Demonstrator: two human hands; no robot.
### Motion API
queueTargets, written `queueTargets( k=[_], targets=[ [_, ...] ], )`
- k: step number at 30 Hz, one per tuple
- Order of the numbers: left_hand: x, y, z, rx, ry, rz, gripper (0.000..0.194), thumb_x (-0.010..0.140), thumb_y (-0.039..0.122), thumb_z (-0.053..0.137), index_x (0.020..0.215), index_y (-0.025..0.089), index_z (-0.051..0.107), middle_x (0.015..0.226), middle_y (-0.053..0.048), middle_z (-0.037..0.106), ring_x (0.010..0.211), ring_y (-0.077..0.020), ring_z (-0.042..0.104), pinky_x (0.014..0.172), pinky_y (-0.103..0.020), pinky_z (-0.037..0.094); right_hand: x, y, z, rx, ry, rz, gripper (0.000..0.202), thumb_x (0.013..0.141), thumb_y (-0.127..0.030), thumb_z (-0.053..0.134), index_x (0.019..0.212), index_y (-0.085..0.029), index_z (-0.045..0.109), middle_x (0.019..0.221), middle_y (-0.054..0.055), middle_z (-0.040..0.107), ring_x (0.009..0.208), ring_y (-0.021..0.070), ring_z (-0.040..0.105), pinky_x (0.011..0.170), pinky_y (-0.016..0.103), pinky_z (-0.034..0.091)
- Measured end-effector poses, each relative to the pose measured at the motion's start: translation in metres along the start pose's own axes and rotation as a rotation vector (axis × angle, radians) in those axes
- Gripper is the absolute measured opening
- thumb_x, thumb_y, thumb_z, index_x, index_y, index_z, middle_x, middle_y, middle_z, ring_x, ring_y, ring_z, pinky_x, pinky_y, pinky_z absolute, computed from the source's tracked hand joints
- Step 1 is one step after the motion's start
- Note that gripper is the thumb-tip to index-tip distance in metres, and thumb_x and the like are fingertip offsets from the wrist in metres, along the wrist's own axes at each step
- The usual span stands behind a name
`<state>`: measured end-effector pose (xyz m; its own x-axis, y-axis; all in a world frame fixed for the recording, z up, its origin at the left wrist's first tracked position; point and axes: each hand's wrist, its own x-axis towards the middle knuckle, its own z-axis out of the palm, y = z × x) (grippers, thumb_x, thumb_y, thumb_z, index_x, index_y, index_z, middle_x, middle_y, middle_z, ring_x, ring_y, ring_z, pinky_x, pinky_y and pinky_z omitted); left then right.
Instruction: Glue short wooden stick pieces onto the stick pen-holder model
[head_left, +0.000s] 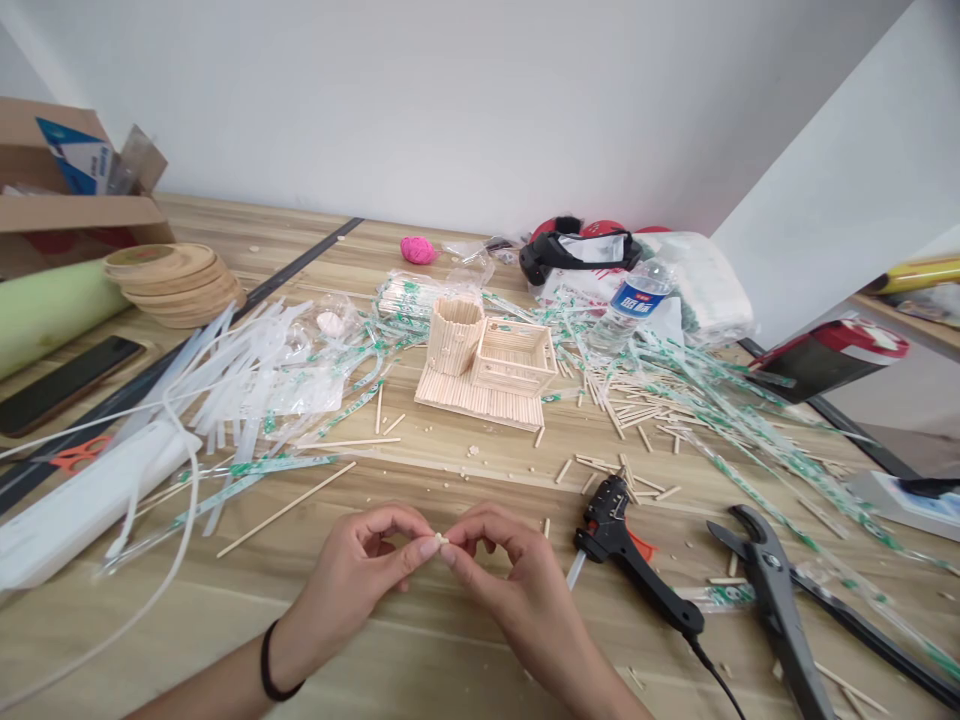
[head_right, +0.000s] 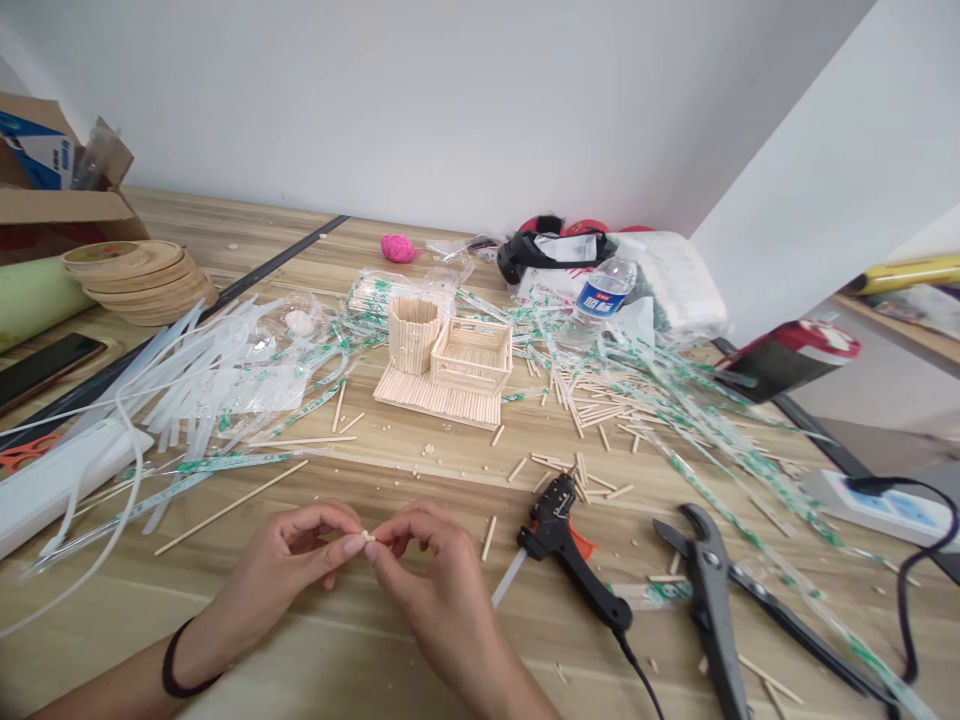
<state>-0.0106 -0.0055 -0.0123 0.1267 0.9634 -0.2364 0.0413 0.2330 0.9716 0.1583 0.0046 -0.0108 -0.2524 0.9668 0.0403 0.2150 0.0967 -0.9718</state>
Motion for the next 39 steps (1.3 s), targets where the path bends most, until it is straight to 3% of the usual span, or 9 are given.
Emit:
queueTargets(
  k=[10, 18, 29, 39],
  targets=[
    [-0.0017, -0.0037, 0.0003, 0.04, 0.032, 0.065, 0.018, 0.074, 0.035, 0.069, 0.069, 0.017, 0.069, 0.074, -0.002, 0.062, 0.057, -0.012, 0.052, 0.047, -0.019, 0.044, 0.0004, -0.0023, -0.002, 0.068, -0.009, 0.062, 0.015, 0.076, -0.031, 0.068, 0.067, -0.02, 0.071, 0.066, 0.0, 0.063, 0.065, 0.0147, 0.053, 0.062, 0.025, 0.039],
    [-0.0013, -0.0029, 0.0007, 0.056, 0.038, 0.014, 0.02, 0.075, 0.039, 0.068, 0.077, 0.019, 0.065, 0.078, -0.001, 0.063, 0.055, -0.0115, 0.051, 0.049, -0.021, 0.044, -0.0001, 0.0053, 0.0017, 0.075, 0.01, 0.081, 0.015, 0.075, -0.033, 0.068, 0.069, -0.02, 0.071, 0.066, 0.0, 0.064, 0.064, 0.0147, 0.053, 0.061, 0.026, 0.04],
    [-0.0034, -0.0046, 0.0019, 0.093, 0.041, 0.066, 0.018, 0.077, 0.036, 0.066, 0.072, 0.018, 0.063, 0.078, -0.001, 0.059, 0.055, -0.0107, 0.05, 0.047, -0.019, 0.043, -0.0009, 0.0042, 0.002, 0.077, 0.004, 0.1, 0.019, 0.074, -0.035, 0.068, 0.064, -0.019, 0.071, 0.062, -0.001, 0.061, 0.061, 0.0139, 0.05, 0.059, 0.025, 0.039],
    [-0.0019, -0.0033, 0.0046, 0.005, 0.065, 0.045, 0.018, 0.075, 0.035, 0.067, 0.069, 0.018, 0.066, 0.074, -0.001, 0.061, 0.052, -0.0104, 0.051, 0.045, -0.019, 0.045, -0.0005, 0.0044, 0.0017, 0.087, -0.008, 0.1, 0.022, 0.074, -0.039, 0.069, 0.065, -0.02, 0.073, 0.061, 0.0, 0.059, 0.061, 0.0145, 0.05, 0.058, 0.025, 0.039]
  ],
)
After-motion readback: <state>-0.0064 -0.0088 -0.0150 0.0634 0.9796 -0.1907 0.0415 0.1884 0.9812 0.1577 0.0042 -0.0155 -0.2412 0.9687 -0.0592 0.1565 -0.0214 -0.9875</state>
